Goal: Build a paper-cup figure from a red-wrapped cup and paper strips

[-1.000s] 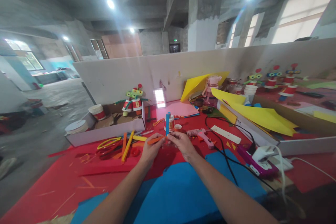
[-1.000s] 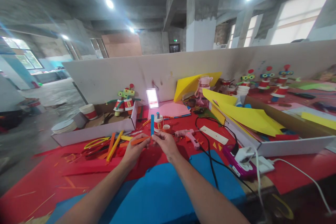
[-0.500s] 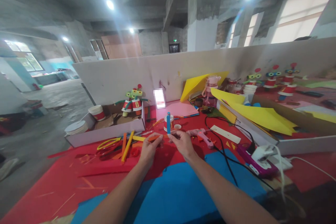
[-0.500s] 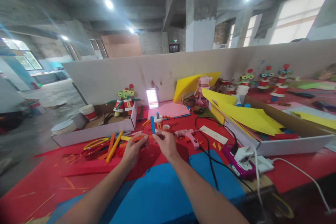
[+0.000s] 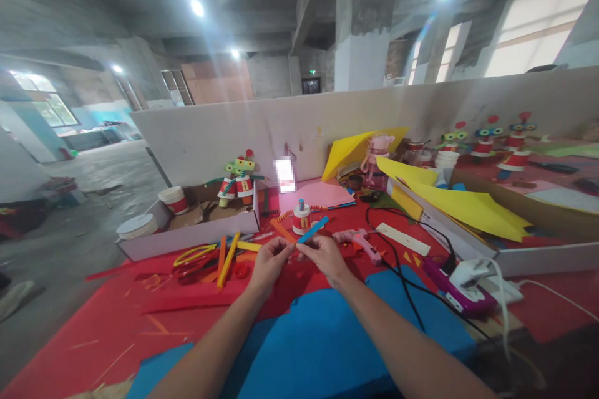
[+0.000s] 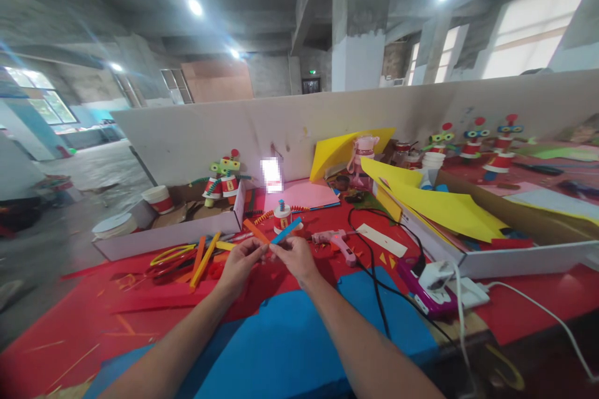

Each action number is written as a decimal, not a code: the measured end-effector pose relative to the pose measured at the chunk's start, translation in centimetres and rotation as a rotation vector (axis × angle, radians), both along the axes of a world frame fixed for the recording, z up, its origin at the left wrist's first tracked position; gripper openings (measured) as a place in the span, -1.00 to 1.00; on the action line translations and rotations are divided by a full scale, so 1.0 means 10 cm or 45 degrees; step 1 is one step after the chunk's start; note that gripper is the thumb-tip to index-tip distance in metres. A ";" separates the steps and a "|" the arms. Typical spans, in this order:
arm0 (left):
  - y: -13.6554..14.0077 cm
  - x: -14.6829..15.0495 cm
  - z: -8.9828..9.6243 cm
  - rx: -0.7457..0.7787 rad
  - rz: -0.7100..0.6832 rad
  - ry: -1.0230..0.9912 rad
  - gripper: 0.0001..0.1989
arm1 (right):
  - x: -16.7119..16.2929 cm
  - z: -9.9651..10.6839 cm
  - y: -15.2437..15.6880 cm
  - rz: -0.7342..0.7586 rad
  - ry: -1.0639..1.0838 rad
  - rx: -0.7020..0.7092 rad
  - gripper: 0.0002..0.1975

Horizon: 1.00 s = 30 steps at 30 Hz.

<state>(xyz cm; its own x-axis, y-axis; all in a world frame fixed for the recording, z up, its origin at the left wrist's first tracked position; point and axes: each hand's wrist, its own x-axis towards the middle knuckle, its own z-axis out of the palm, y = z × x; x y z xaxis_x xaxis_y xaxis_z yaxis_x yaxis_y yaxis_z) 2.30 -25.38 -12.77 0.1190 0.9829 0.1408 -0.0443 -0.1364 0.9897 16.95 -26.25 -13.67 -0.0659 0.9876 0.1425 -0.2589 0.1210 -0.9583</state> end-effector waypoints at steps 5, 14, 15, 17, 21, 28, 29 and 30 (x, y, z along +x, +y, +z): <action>0.00 -0.01 0.01 -0.012 -0.024 0.016 -0.63 | 0.01 0.03 -0.01 -0.021 -0.030 -0.070 -0.62; 0.00 -0.02 0.00 0.052 0.094 -0.022 -0.66 | -0.04 -0.02 -0.02 0.079 -0.108 -0.041 -0.66; 0.00 -0.02 0.01 0.043 0.097 -0.079 -0.66 | -0.04 -0.02 -0.02 0.086 -0.093 -0.059 -0.65; 0.00 -0.03 0.03 0.013 0.082 -0.185 -0.67 | -0.04 -0.01 -0.02 0.072 -0.034 -0.086 -0.63; -0.02 -0.03 0.05 -0.014 0.036 -0.111 -0.64 | -0.03 0.02 -0.02 -0.021 0.082 -0.122 -0.60; 0.00 -0.01 -0.01 0.027 -0.010 0.084 -0.64 | -0.03 0.02 -0.02 -0.008 0.076 -0.104 -0.58; 0.01 -0.01 -0.01 0.038 0.000 0.088 -0.64 | -0.03 0.02 -0.02 -0.009 0.053 -0.100 -0.58; 0.01 -0.01 -0.01 0.047 0.006 0.091 -0.65 | -0.03 0.01 -0.02 -0.016 0.030 -0.094 -0.59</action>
<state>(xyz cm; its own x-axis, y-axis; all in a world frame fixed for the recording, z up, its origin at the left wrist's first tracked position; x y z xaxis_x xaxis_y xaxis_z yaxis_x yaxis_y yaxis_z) 2.18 -25.26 -12.91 0.1256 0.9777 0.1681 0.0271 -0.1728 0.9846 16.64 -26.43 -13.55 -0.0508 0.9962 0.0704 -0.2806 0.0534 -0.9583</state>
